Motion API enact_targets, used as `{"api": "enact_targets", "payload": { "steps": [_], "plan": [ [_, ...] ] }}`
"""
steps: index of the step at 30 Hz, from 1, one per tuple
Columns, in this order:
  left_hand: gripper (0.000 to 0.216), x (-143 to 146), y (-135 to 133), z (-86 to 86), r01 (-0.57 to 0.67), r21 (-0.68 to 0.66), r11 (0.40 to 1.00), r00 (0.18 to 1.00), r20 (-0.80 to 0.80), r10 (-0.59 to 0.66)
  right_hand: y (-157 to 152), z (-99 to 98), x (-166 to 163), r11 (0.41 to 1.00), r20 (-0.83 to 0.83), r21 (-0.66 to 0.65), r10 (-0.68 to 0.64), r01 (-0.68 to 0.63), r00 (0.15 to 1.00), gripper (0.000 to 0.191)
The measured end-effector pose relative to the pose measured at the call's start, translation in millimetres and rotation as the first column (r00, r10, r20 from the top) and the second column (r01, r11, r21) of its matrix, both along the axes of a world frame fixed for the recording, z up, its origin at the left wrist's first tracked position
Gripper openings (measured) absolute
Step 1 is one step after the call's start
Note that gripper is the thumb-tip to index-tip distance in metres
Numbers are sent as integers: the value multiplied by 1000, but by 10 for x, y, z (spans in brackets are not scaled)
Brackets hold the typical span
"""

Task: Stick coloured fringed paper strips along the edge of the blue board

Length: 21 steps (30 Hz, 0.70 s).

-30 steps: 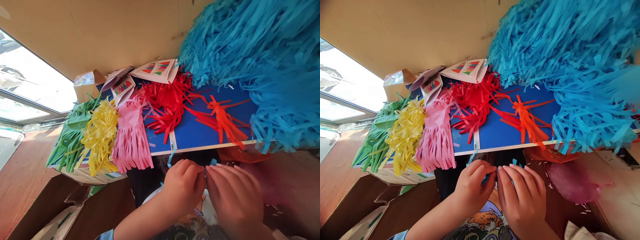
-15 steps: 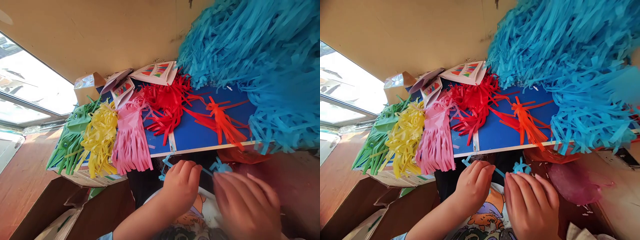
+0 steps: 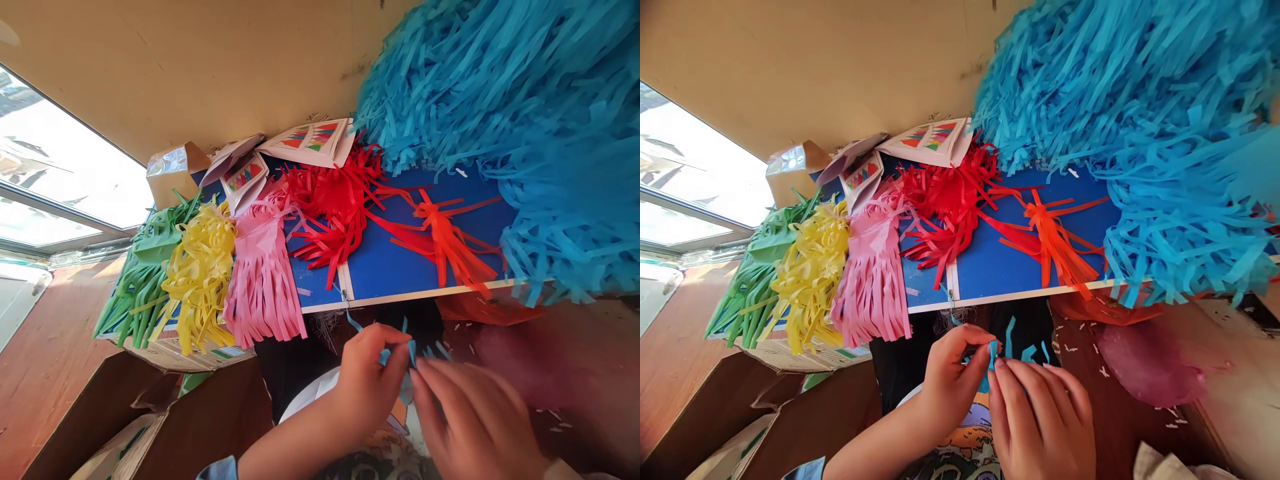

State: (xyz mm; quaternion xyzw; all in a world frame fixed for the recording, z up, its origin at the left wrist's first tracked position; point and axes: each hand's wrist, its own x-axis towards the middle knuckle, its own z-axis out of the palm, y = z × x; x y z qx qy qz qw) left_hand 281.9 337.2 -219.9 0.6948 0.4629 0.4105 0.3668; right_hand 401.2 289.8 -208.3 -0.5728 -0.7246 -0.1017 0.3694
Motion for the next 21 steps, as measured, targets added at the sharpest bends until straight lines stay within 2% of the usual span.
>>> {"api": "enact_targets", "payload": {
  "steps": [3, 5, 6, 8, 10, 12, 14, 17, 19, 21],
  "plan": [
    [9, -4, -9, -18, -10, -8, 1000, 998, 57, 11, -6, -39, 11, 992, -228, -105, 37, -62, 973, 10],
    [9, -15, -4, -38, -6, 50, 999, 997, 80, 2, -8, -67, 31, 959, -433, -256, -4, -119, 901, 12],
    [9, -20, 1, -49, -4, 84, 996, 996, 94, -4, -4, -79, 42, 926, -544, -338, -49, -166, 838, 11],
    [10, -25, 15, -69, 9, 132, 991, 993, 116, -24, 18, -97, 57, 822, -746, -461, -155, -335, 647, 13],
    [11, -23, 30, -81, 25, 156, 987, 989, 138, -47, 53, -112, 62, 716, -866, -472, -269, -514, 422, 20],
    [10, -18, 43, -81, 44, 157, 987, 987, 147, -67, 89, -128, 60, 657, -898, -436, -362, -615, 250, 23],
    [10, -17, 52, -69, 56, 119, 991, 986, 148, -74, 114, -141, 53, 656, -897, -411, -415, -633, 152, 23],
    [11, -28, 60, -42, 88, 2, 996, 985, 149, -88, 125, -158, 39, 682, -882, -402, -468, -610, 57, 22],
    [14, -36, 60, -29, 116, -44, 992, 982, 154, -108, 120, -175, 26, 701, -871, -407, -491, -586, 19, 22],
    [15, -37, 56, -27, 130, -65, 989, 978, 170, -118, 113, -205, 9, 716, -868, -428, -495, -552, 31, 21]
  ]
}}
